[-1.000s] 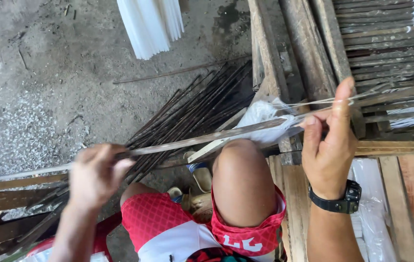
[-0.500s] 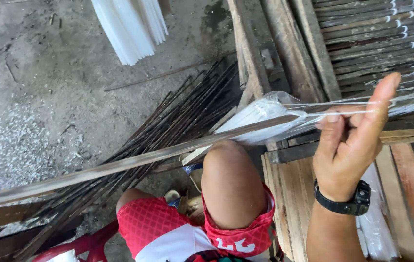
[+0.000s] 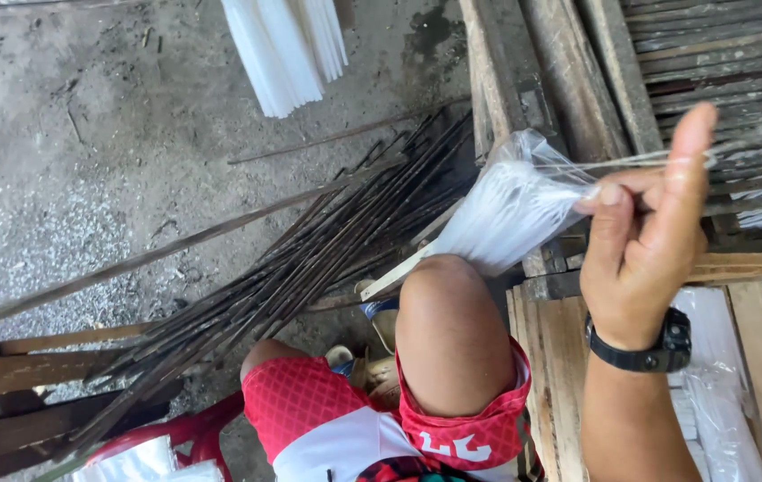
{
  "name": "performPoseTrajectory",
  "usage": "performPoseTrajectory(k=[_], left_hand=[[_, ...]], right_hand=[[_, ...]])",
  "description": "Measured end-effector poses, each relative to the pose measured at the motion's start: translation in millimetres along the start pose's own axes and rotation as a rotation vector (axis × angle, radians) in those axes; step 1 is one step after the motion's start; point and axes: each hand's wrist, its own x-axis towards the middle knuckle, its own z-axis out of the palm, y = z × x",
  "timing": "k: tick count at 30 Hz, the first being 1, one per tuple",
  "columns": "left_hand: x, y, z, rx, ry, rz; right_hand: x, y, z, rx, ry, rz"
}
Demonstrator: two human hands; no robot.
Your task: Removing bundles of candles from a rack, putting them into plastic bags, and packing the bags into a wooden crate.
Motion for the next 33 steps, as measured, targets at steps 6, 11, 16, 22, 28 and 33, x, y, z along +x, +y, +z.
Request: performPoseTrajectory(k=[6, 11, 16, 22, 28, 33], left_hand=[[-62, 76, 37, 0.766, 0.466, 0.541], [-87, 195, 56, -0.201, 0.051, 0.844], [-114, 292, 36, -0.874, -0.348, 1.064], [-151, 338, -17, -1.125, -0.328, 1.062], [-200, 317, -7, -1.286, -0.6, 1.083], [-234, 301, 56, -1.368, -0.833, 0.987]], right_hand=[[22, -10, 22, 0.011, -0.12, -0.102], [49, -42, 15, 0.062, -0.153, -0.279], [78, -78, -19, 0.004, -0.165, -0.457], [96, -104, -73, -0.095, -0.255, -0.496], [83, -83, -123, -0.004, -0.795, -0.393], [15, -30, -160, 0.134, -0.537, 0.019]])
